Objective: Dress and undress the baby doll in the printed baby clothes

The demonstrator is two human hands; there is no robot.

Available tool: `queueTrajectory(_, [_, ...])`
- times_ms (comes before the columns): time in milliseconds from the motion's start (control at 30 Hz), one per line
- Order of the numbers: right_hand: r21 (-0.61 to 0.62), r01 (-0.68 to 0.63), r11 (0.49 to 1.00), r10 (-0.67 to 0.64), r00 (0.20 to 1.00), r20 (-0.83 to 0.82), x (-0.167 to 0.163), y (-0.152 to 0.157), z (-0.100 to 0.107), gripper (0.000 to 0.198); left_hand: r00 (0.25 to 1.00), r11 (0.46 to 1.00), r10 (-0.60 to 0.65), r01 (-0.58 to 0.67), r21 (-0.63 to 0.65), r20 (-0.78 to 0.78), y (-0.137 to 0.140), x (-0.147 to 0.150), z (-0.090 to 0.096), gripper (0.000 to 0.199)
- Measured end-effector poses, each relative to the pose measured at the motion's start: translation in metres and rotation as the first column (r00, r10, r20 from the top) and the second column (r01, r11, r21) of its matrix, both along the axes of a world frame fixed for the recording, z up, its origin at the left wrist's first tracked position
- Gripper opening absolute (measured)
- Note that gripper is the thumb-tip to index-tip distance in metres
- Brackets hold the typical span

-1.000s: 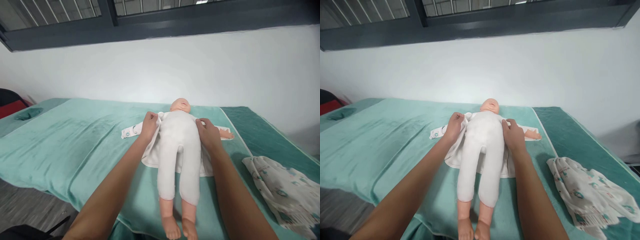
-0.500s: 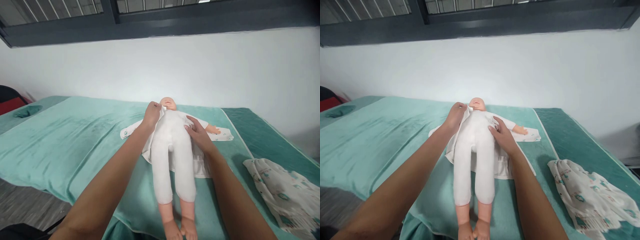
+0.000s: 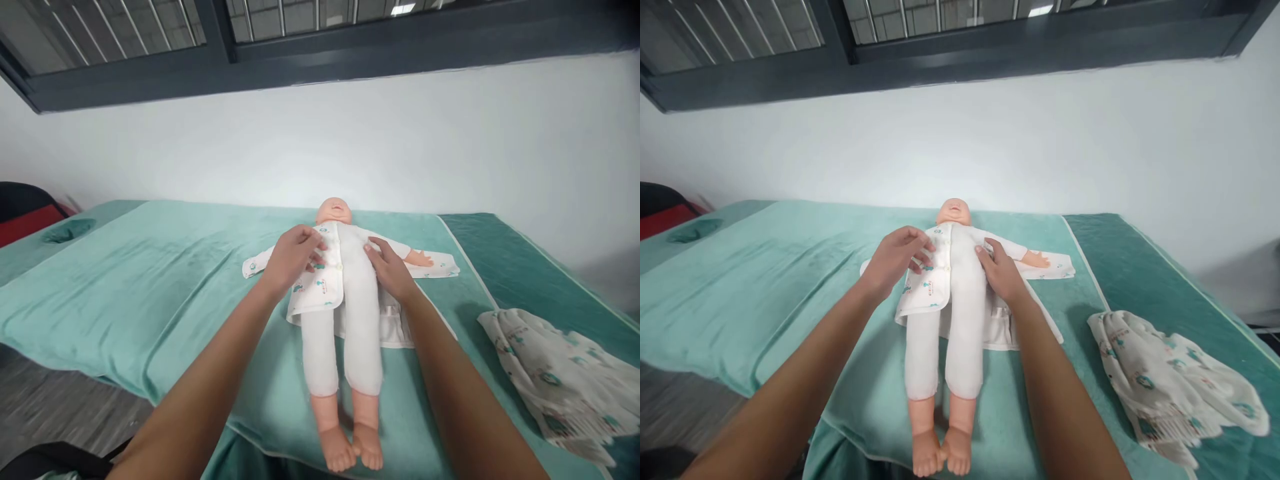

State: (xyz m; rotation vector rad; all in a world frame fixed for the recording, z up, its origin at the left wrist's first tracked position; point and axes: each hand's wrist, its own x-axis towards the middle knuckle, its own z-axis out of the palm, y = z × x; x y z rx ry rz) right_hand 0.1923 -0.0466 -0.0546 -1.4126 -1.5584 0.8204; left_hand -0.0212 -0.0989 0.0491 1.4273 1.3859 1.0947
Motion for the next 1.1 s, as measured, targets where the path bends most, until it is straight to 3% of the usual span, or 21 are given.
queueTrajectory(67, [0.021, 0.117, 0.993, -0.118, 0.99, 0.074, 0.001, -0.001, 0.002, 0.06, 0.982, 0.989, 0.147, -0.143, 0.045, -0.119, -0.011, -0.003, -0.018, 0.013])
queueTrajectory(133, [0.065, 0.258, 0.964, -0.264, 0.958, 0.112, 0.002, -0.001, 0.003, 0.053, 0.951, 0.98, 0.194, -0.176, 0.097, -0.239, -0.031, -0.001, -0.034, 0.015])
queueTrajectory(200, [0.111, 0.337, 0.935, -0.346, 0.935, 0.077, 0.001, -0.002, 0.005, 0.049, 0.952, 0.991, 0.114, -0.088, 0.102, -0.285, -0.057, 0.004, -0.045, 0.021])
queueTrajectory(267, [0.135, 0.346, 0.928, -0.352, 0.935, 0.025, -0.001, -0.002, 0.005, 0.045, 0.958, 0.998, -0.041, 0.051, 0.028, -0.284, -0.079, 0.006, -0.051, 0.026])
queueTrajectory(333, [0.148, 0.325, 0.934, -0.328, 0.945, -0.005, -0.005, -0.003, 0.004, 0.041, 0.974, 0.998, -0.061, 0.059, -0.013, -0.218, -0.088, -0.001, -0.057, 0.025])
queueTrajectory(400, [0.159, 0.298, 0.941, -0.298, 0.954, -0.022, -0.008, -0.004, 0.003, 0.038, 0.97, 0.995, 0.089, -0.078, 0.055, -0.227, -0.081, -0.02, -0.068, 0.024])
queueTrajectory(433, [0.16, 0.287, 0.944, -0.287, 0.958, -0.027, -0.009, -0.004, 0.003, 0.037, 0.933, 0.975, 0.209, -0.174, 0.141, -0.293, -0.072, -0.033, -0.076, 0.024])
queueTrajectory(500, [0.147, 0.272, 0.951, -0.269, 0.962, -0.036, -0.01, -0.004, 0.003, 0.036, 0.778, 0.904, 0.399, -0.244, 0.352, -0.486, -0.049, -0.064, -0.094, 0.034])
queueTrajectory(533, [0.131, 0.265, 0.955, -0.262, 0.964, -0.039, -0.01, -0.004, 0.003, 0.035, 0.691, 0.89, 0.435, -0.234, 0.391, -0.577, -0.037, -0.079, -0.102, 0.041])
queueTrajectory(600, [0.099, 0.245, 0.964, -0.242, 0.969, -0.04, -0.009, -0.004, 0.003, 0.036, 0.552, 0.897, 0.442, -0.27, 0.35, -0.707, -0.015, -0.105, -0.116, 0.055])
queueTrajectory(700, [0.075, 0.214, 0.974, -0.212, 0.977, -0.032, -0.008, -0.002, 0.002, 0.038, 0.434, 0.911, 0.39, -0.309, 0.272, -0.812, 0.009, -0.13, -0.124, 0.059])
queueTrajectory(867, [0.041, 0.176, 0.984, -0.174, 0.983, -0.057, -0.007, -0.002, 0.003, 0.038, 0.348, 0.943, 0.304, -0.244, 0.227, -0.887, 0.031, -0.151, -0.116, 0.055])
queueTrajectory(1100, [0.048, 0.154, 0.987, -0.151, 0.987, -0.058, -0.006, -0.002, 0.006, 0.037, 0.275, 0.916, 0.345, -0.308, 0.258, -0.898, 0.038, -0.157, -0.112, 0.055])
